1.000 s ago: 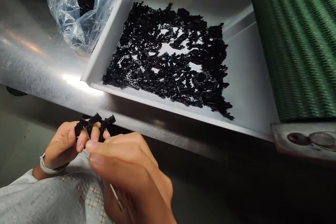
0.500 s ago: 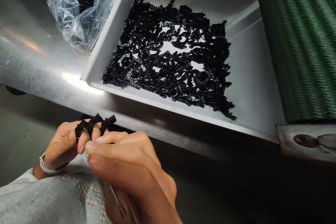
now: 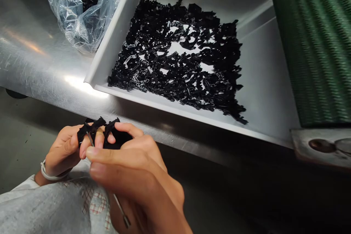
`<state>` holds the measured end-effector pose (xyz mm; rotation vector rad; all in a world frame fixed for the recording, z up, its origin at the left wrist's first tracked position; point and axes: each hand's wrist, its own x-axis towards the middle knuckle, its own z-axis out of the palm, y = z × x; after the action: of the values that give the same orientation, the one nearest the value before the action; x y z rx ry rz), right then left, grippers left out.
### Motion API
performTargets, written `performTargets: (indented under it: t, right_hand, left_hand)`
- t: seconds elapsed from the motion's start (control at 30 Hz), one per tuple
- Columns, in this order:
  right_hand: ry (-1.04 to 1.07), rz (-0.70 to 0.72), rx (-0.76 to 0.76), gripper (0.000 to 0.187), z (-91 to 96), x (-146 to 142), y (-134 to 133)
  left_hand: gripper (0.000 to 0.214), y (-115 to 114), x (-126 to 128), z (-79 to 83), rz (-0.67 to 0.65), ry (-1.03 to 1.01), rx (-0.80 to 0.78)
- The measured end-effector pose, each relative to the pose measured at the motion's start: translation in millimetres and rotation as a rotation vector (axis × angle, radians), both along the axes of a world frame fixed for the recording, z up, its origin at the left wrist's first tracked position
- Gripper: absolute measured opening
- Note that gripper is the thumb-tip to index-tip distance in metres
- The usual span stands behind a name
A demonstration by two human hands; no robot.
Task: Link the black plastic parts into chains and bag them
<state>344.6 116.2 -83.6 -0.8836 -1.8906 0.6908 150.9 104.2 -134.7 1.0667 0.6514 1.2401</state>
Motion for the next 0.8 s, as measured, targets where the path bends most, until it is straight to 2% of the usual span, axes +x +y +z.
performTargets:
  t: [0.07,0.13,0.27,0.33,0.4,0.5,0.63,0.67,0.7,0.8]
  right_hand:
    - [-0.033,0.019,0.005,0.024,-0.3,-3,1]
    - [0.022,-0.049,0.037,0.02,-0.1,-14,2]
    - [0.26,-0.385,0.049,0.03,3.1,-48,-1]
    - [0.317,-0.451,-0.003,0.03,3.5,-60,-4]
    - [0.321,-0.437,-0.039,0.028,1.8,-63,-8]
    - [0.29,-0.419,-0.038,0.028,-3.0,-49,-9]
    - [0.094,-0.107,0.036,0.015,-7.3,-17,-3]
    - [0.059,-0.073,0.058,0.012,-7.5,-12,-2]
    - [0.056,-0.094,0.087,0.01,-7.3,-10,-2]
    - [0.131,-0.324,0.061,0.016,-6.6,-17,-2]
  left_hand:
    - [0.046,0,0,1.1,0.002,0.005,-0.011]
    - [0.044,0,1,1.4,-0.003,0.0,-0.01]
    - [0.042,0,0,0.0,-0.021,-0.018,0.021]
    - [0.042,0,0,-0.5,-0.005,-0.02,0.012]
    - [0.042,0,0,-0.3,0.017,-0.024,-0.006]
    - [0.042,0,3,1.3,0.041,-0.036,-0.035]
    - [0.042,5,5,4.4,0.063,-0.127,-0.116]
    - [0.044,6,5,5.0,0.049,-0.166,-0.158]
    - [0.046,7,5,5.5,0.025,-0.206,-0.204]
    - [0.052,8,3,6.1,-0.043,-0.301,-0.305]
